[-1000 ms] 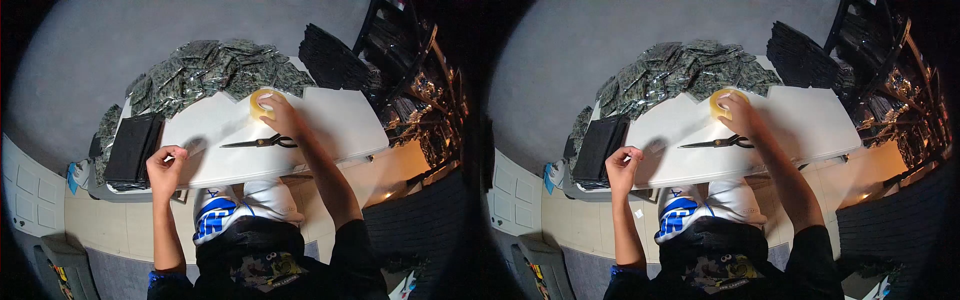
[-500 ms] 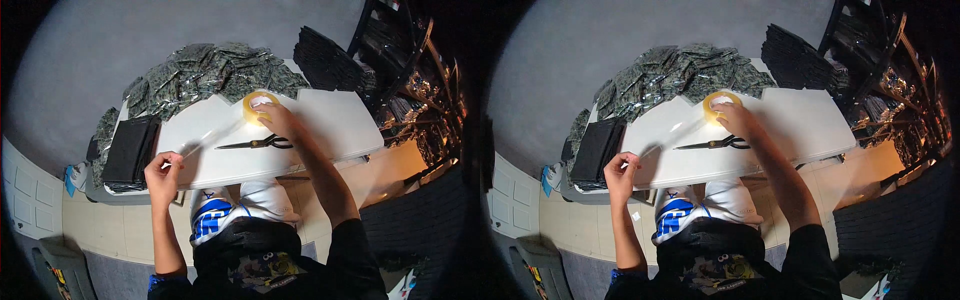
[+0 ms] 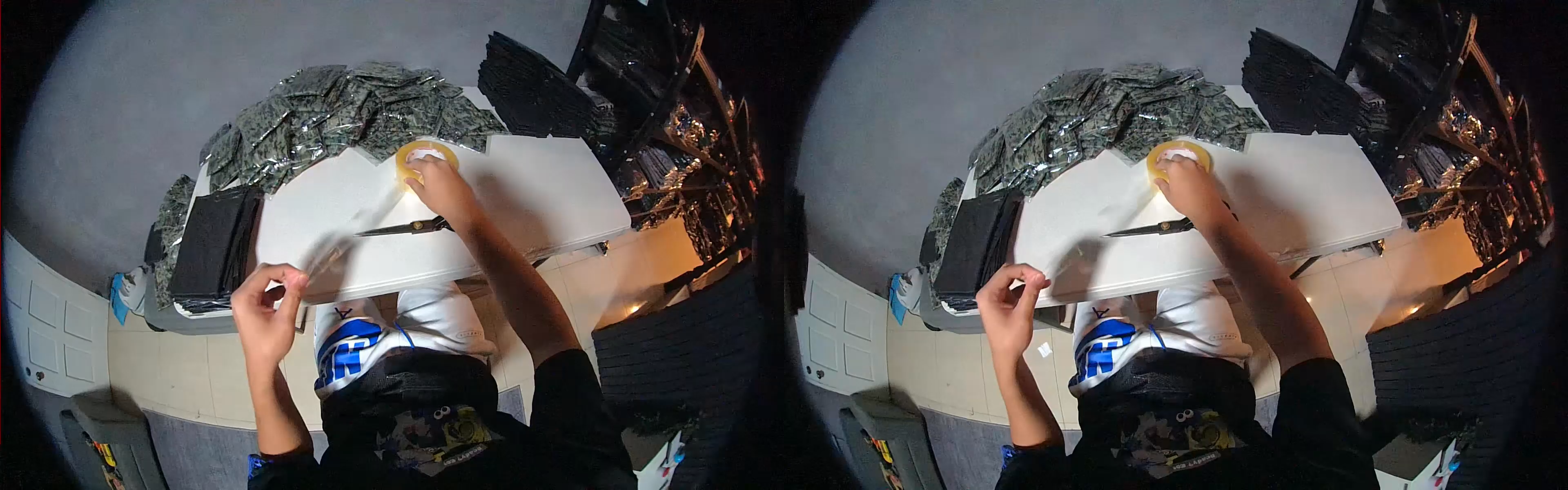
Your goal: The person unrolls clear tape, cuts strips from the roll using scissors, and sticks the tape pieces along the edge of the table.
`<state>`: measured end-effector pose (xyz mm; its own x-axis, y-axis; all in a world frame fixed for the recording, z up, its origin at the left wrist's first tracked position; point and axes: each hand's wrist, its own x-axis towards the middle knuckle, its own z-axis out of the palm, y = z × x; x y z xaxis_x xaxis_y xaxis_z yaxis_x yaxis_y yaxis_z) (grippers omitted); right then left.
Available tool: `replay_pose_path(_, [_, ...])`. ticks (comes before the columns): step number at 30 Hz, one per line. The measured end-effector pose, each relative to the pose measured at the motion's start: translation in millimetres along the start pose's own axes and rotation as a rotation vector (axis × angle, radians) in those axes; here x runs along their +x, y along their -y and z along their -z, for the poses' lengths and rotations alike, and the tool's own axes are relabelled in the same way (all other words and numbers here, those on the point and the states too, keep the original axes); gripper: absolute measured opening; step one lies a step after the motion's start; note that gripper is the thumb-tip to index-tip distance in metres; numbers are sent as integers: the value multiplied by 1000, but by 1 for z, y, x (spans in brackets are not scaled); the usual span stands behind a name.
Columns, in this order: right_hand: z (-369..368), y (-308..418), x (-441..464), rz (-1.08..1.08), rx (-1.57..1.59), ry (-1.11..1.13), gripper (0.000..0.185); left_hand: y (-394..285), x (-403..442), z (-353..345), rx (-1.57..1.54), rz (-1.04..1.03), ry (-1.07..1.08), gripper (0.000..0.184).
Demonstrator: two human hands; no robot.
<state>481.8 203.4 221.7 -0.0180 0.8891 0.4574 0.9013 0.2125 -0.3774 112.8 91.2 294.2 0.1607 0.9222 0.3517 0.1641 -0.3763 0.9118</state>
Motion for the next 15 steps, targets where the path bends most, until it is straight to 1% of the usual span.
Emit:
replay_pose_path(2, [-13, -13, 2, 87, 0, -103, 37, 12, 5, 6, -40, 52, -6, 9])
replay_pose_path(5, [21, -1, -15, 215, 44, -207, 36, 27, 9, 16, -104, 61, -52, 10])
replay_pose_path(6, [32, 3, -23, 224, 27, -235, 35, 31, 10, 18, -78, 60, -59, 10])
replay_pose_path(9, [54, -7, -53, 108, -92, -129, 33, 44, 12, 23, -75, 76, -75, 6])
replay_pose_path(10, [57, -13, -65, 83, -71, -47, 34, 45, 13, 22, -106, 70, -95, 12])
replay_pose_path(12, [62, -15, -81, 36, -31, 112, 35, 47, 17, 21, -127, 87, -101, 12])
replay_pose_path(15, [75, -6, -84, -62, 69, 212, 31, 53, 24, 22, -143, 85, -108, 10])
